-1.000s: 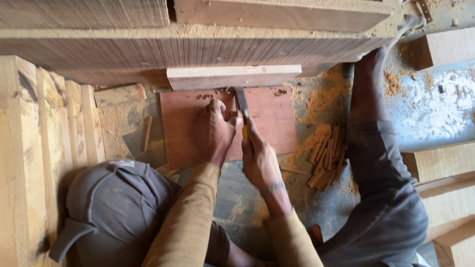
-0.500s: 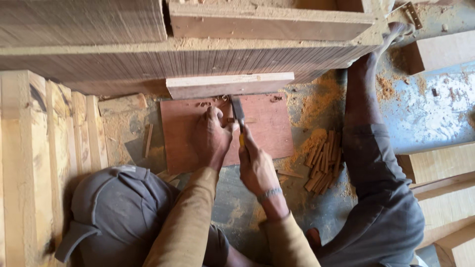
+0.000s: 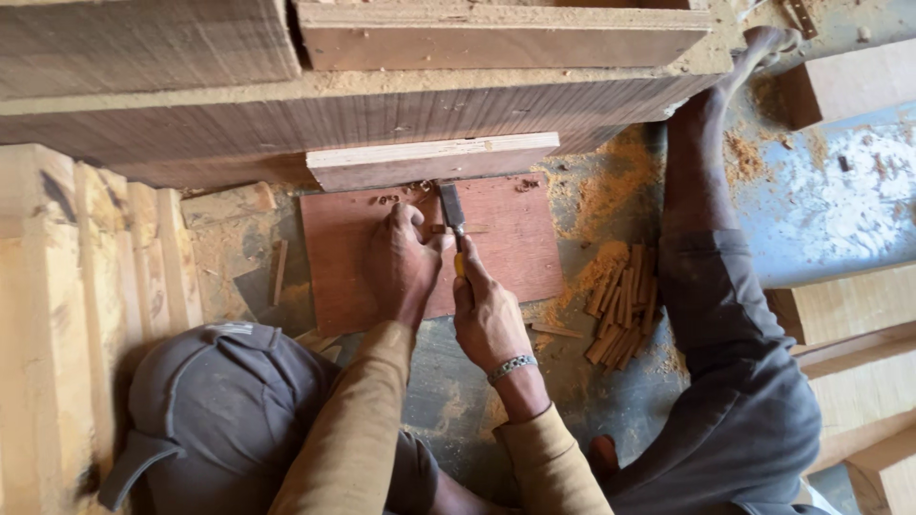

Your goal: The person sits on the floor and uses a chisel to carve small wooden pieces. They hold the wood with one hand and strike the chisel with the other to remove shavings, working on a small wooden block placed on a larger board.

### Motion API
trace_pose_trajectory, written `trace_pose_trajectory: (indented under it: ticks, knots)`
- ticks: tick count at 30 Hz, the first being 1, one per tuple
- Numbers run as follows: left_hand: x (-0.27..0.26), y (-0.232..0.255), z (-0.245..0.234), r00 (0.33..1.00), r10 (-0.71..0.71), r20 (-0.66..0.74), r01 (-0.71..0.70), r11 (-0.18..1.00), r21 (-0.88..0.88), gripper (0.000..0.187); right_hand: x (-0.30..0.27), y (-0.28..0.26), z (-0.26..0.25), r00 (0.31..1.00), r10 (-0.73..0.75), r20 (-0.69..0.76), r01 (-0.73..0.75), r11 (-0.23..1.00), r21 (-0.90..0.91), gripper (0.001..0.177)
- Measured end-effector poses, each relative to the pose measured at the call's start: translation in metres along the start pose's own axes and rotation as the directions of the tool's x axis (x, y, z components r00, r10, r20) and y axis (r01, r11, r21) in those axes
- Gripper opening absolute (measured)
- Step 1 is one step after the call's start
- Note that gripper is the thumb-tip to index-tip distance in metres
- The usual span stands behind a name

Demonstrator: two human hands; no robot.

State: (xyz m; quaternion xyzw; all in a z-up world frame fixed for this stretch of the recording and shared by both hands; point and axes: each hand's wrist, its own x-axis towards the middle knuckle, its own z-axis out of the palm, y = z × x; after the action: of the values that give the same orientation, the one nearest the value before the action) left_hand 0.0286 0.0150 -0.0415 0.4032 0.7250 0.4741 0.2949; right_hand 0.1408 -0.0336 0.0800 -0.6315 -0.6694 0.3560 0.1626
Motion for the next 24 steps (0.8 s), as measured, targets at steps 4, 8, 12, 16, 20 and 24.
trace_pose_trajectory:
  ticks: [4, 8, 12, 16, 20, 24]
  knots:
    - [-0.003, -0.006, 0.001, 0.999, 0.025, -0.021, -0.025, 1.0, -0.002, 0.048, 0.002, 0.007, 0.008, 0.998, -0.054, -0.03, 0.054, 0.998, -0.011, 0.059]
    - [0.006, -0.016, 0.01, 0.999, -0.032, -0.016, 0.033, 0.996, 0.083, 0.05, 0.007, 0.02, 0.007, 0.989, -0.146, -0.037, 0.149, 0.982, 0.115, 0.057]
    - [0.01, -0.04, 0.031, 0.997, 0.016, -0.073, -0.022, 0.997, -0.076, 0.054, -0.006, 0.031, -0.005, 0.961, 0.124, 0.246, -0.269, 0.614, 0.742, 0.06]
    - [0.009, -0.05, 0.036, 0.988, 0.122, -0.09, -0.133, 0.984, -0.122, 0.042, -0.021, 0.029, -0.014, 0.925, 0.259, 0.279, -0.358, 0.338, 0.871, 0.059]
    - [0.006, -0.036, 0.025, 0.982, 0.168, -0.087, -0.186, 0.942, -0.278, 0.026, -0.028, 0.03, -0.026, 0.942, 0.263, 0.21, -0.301, 0.38, 0.874, 0.06]
    - [-0.015, 0.009, -0.02, 0.941, 0.317, -0.121, -0.298, 0.943, 0.149, 0.018, -0.048, 0.029, -0.032, 0.962, 0.241, 0.127, -0.232, 0.482, 0.845, 0.061]
